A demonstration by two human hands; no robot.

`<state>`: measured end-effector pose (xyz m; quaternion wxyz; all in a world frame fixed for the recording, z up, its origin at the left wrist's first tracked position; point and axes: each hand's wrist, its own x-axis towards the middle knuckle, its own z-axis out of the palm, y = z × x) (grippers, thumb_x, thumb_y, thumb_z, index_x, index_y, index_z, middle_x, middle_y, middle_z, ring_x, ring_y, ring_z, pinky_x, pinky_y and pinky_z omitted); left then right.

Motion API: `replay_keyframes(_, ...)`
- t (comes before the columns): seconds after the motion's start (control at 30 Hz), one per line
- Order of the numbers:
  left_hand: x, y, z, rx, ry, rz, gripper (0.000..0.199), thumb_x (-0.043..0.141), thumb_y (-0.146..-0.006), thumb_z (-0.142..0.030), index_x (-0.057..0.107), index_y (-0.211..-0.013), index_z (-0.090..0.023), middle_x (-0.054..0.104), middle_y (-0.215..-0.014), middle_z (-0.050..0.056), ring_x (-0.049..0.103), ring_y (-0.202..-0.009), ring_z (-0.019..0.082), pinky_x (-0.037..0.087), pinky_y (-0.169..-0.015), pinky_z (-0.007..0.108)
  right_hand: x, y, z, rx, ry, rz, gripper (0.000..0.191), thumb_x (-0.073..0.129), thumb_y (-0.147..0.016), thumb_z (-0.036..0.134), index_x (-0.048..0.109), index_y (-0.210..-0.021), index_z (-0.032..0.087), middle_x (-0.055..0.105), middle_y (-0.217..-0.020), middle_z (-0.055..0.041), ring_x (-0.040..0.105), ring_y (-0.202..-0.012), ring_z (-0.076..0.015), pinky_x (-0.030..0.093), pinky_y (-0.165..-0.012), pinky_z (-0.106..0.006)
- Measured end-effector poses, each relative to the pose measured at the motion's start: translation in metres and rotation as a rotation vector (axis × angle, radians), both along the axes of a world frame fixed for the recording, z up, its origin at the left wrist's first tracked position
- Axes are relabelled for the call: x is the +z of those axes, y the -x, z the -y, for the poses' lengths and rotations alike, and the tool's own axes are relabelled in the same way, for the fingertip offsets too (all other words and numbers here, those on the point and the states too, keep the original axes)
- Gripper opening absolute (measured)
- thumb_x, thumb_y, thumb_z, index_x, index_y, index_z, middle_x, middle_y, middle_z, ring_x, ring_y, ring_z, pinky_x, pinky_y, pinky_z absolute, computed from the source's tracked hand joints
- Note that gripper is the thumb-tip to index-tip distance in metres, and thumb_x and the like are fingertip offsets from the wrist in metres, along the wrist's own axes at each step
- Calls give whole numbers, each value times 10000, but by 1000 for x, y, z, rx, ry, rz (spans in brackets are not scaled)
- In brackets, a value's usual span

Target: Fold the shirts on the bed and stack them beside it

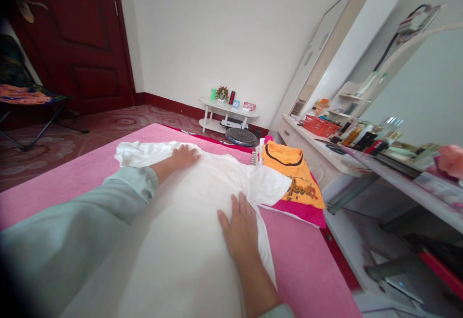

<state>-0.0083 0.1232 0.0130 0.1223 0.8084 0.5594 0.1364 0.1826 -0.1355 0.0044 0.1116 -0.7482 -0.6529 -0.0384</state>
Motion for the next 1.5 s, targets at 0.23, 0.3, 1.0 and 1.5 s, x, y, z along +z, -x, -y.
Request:
replay_keyframes(0.23,-12,33,39,-346,-26,-146,598,321,-886,-587,280,-1428,-336,191,-1537,-4,139,-1407,236,126,-1115,409,-2,-2,-1,7,-10,-7,606,315,-906,515,400,-1384,152,301,-1490,-103,275,-1361,-246,213,-1095,-386)
replay_keyframes(0.3,-3,59,37,-223,-36,-237,569,257,-929,-513,284,-1436,-258,192,-1534,64,153,-1403,258,150,-1105,455,-3,-3,-1,4,-14,-5,604,309,-907,516,399,-1384,156,303,-1490,-98,273,-1362,-242,210,-1096,-383)
replay_keyframes(1.0,4,118,213,-214,-112,-182,602,303,-904,-547,319,-1426,-249,214,-1524,82,170,-1403,240,151,-1125,430,16,38,-2,-126,109,78,518,368,-913,324,406,-1371,85,318,-1457,-214,283,-1342,-327,205,-1038,-530)
replay_keyframes(1.5,-9,122,232,-116,-132,-100,626,258,-868,-656,284,-1427,-376,124,-1546,13,67,-1411,315,88,-1109,544,17,68,-27,-47,159,-79,636,370,-882,498,346,-1415,150,239,-1504,-166,168,-1387,-329,165,-1053,-572)
